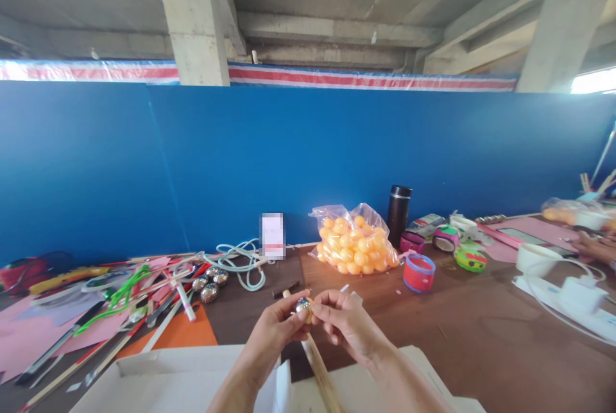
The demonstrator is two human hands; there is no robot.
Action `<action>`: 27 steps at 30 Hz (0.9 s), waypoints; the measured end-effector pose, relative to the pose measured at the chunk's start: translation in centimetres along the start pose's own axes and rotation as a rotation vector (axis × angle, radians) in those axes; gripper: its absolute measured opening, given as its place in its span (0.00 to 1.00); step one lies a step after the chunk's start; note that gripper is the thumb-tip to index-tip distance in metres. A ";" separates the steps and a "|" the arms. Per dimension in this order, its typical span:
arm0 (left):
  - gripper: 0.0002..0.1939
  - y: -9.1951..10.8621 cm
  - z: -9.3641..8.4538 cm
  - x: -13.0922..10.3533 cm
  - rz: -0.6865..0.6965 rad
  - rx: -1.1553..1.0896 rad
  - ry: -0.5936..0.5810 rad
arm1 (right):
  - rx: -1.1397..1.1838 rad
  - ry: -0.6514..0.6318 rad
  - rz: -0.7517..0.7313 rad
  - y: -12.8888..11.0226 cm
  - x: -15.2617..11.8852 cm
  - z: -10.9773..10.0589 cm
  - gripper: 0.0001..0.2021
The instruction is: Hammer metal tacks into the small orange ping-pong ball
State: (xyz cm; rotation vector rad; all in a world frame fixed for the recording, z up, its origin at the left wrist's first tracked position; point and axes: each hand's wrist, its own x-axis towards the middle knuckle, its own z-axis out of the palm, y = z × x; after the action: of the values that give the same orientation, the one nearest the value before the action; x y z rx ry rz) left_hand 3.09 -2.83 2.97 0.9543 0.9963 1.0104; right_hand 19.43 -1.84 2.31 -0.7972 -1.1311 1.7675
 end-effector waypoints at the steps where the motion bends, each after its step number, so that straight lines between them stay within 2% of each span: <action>1: 0.29 -0.1 -0.1 0.1 0.003 0.005 0.001 | 0.000 -0.003 -0.004 0.1 0.0 0.0 0.15; 8: 0.30 -0.7 -0.4 0.6 0.017 0.030 -0.004 | -0.002 0.011 -0.034 1.0 0.5 -0.3 0.14; 17: 0.29 -0.3 -0.3 0.2 0.024 0.059 -0.021 | -0.039 0.004 -0.015 0.3 0.2 -0.1 0.14; 27: 0.28 -0.3 -0.4 0.2 0.045 0.103 -0.021 | -0.050 0.013 0.003 0.7 0.3 0.0 0.16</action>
State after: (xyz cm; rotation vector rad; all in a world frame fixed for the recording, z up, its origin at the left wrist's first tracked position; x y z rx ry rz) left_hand 2.87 -2.61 2.56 1.0743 1.0214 0.9916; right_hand 19.10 -1.70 1.63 -0.8396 -1.1693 1.7400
